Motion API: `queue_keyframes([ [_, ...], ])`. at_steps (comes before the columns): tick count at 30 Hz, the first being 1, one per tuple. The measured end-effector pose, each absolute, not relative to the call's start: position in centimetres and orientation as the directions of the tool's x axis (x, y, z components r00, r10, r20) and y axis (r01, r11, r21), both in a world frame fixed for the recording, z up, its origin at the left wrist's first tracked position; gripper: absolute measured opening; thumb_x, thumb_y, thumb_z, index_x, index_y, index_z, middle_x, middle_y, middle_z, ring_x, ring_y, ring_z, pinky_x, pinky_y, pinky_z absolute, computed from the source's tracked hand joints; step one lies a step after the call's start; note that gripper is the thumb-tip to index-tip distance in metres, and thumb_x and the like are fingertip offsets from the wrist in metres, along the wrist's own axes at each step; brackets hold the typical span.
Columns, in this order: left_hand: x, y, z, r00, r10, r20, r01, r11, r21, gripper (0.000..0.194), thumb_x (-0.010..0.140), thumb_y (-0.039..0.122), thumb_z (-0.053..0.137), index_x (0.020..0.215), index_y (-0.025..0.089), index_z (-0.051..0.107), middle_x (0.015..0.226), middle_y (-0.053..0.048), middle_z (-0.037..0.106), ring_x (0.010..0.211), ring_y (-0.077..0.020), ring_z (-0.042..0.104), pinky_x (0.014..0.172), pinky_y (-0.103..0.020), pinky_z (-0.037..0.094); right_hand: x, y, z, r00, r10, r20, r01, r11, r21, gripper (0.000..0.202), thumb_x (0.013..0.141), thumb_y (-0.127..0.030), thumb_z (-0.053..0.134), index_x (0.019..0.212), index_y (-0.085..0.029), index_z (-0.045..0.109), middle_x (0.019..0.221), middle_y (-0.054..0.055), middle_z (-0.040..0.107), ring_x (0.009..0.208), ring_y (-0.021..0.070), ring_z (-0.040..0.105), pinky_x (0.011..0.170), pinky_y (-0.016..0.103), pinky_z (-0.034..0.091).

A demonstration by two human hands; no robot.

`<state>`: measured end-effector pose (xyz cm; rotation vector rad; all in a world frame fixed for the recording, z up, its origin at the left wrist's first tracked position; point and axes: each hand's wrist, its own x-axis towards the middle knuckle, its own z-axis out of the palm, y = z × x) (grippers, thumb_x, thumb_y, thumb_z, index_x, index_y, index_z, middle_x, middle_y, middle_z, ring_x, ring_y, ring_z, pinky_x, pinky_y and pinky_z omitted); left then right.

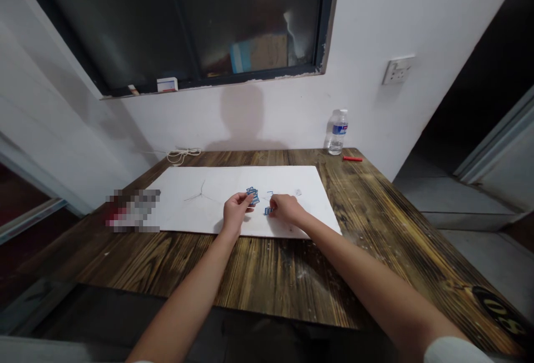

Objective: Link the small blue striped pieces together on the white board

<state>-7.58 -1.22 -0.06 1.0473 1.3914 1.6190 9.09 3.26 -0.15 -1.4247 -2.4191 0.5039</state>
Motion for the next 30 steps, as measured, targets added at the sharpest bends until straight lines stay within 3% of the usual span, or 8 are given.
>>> queue_keyframes([
  [4, -7.7, -1.2, -0.1, -0.397, 0.911, 0.109, -0.031, -0.132, 0.991, 0.036, 0.057, 0.041, 0.076, 0.076, 0.014, 0.062, 0.067, -0.002, 0.066, 0.057, -0.013, 0.064, 0.05, -0.021, 0.048, 9.5, 3.6, 0.3, -0.476, 0.861, 0.181, 0.621, 0.475, -0.624, 0.015, 0.063, -0.02, 0.072, 0.075, -0.02, 0.064, 0.077, 0.0, 0.066, 0.071, 0.0141, 0.057, 0.06, 0.022, 0.035],
  [7, -7.7, -1.2, -0.1, -0.39, 0.914, 0.112, -0.031, -0.134, 0.99, 0.037, 0.057, 0.042, 0.077, 0.076, 0.014, 0.061, 0.067, -0.002, 0.066, 0.056, -0.0132, 0.064, 0.049, -0.021, 0.048, 9.6, 4.0, 0.8, -0.387, 0.884, 0.262, 0.444, 0.428, -0.787, 0.013, 0.063, -0.023, 0.071, 0.07, -0.018, 0.062, 0.071, -0.001, 0.066, 0.066, 0.0122, 0.056, 0.06, 0.022, 0.036],
  [11, -7.5, -1.4, 0.0, -0.369, 0.923, 0.11, -0.032, -0.131, 0.991, 0.038, 0.058, 0.043, 0.076, 0.075, 0.013, 0.061, 0.068, -0.003, 0.067, 0.056, -0.0138, 0.064, 0.049, -0.021, 0.048, 9.2, 3.8, 1.4, -0.328, 0.924, 0.197, 0.099, 0.241, -0.966, 0.026, 0.061, -0.039, 0.071, 0.066, -0.016, 0.059, 0.063, 0.0, 0.063, 0.058, 0.0115, 0.053, 0.057, 0.023, 0.037],
  [15, -7.3, -1.7, 0.3, -0.34, 0.933, 0.12, -0.049, -0.145, 0.988, 0.036, 0.059, 0.042, 0.077, 0.075, 0.013, 0.061, 0.068, -0.004, 0.068, 0.058, -0.0148, 0.065, 0.05, -0.022, 0.049, 8.4, 2.7, 1.6, -0.318, 0.939, 0.127, -0.102, 0.1, -0.99, 0.035, 0.056, -0.046, 0.073, 0.066, -0.015, 0.059, 0.058, -0.002, 0.057, 0.055, 0.0092, 0.047, 0.055, 0.023, 0.035],
  [25, -6.6, -2.1, 0.8, -0.254, 0.957, 0.142, -0.029, -0.154, 0.988, 0.034, 0.058, 0.042, 0.077, 0.068, 0.013, 0.062, 0.065, -0.005, 0.067, 0.063, -0.018, 0.066, 0.054, -0.025, 0.052, 7.3, 1.2, 1.0, -0.274, 0.96, 0.064, -0.103, 0.037, -0.994, 0.037, 0.057, -0.048, 0.072, 0.066, -0.016, 0.057, 0.063, 0.0, 0.06, 0.058, 0.0107, 0.048, 0.056, 0.023, 0.036],
  [28, -6.8, -2.0, 0.6, -0.31, 0.941, 0.137, -0.047, -0.159, 0.986, 0.035, 0.059, 0.043, 0.076, 0.071, 0.013, 0.062, 0.067, -0.006, 0.068, 0.061, -0.017, 0.066, 0.053, -0.024, 0.052, 7.6, 2.0, 0.5, -0.263, 0.957, 0.118, 0.011, 0.125, -0.992, 0.033, 0.066, -0.048, 0.065, 0.07, -0.016, 0.061, 0.068, 0.001, 0.062, 0.062, 0.0123, 0.051, 0.061, 0.024, 0.039],
  [30, -7.0, -1.8, 0.4, -0.357, 0.925, 0.133, -0.067, -0.167, 0.984, 0.037, 0.059, 0.044, 0.076, 0.073, 0.013, 0.062, 0.067, -0.006, 0.068, 0.06, -0.0165, 0.066, 0.052, -0.024, 0.052, 7.9, 2.5, 0.1, -0.278, 0.942, 0.188, 0.189, 0.245, -0.951, 0.028, 0.074, -0.044, 0.061, 0.076, -0.016, 0.064, 0.075, 0.002, 0.063, 0.069, 0.0137, 0.054, 0.066, 0.026, 0.04],
])
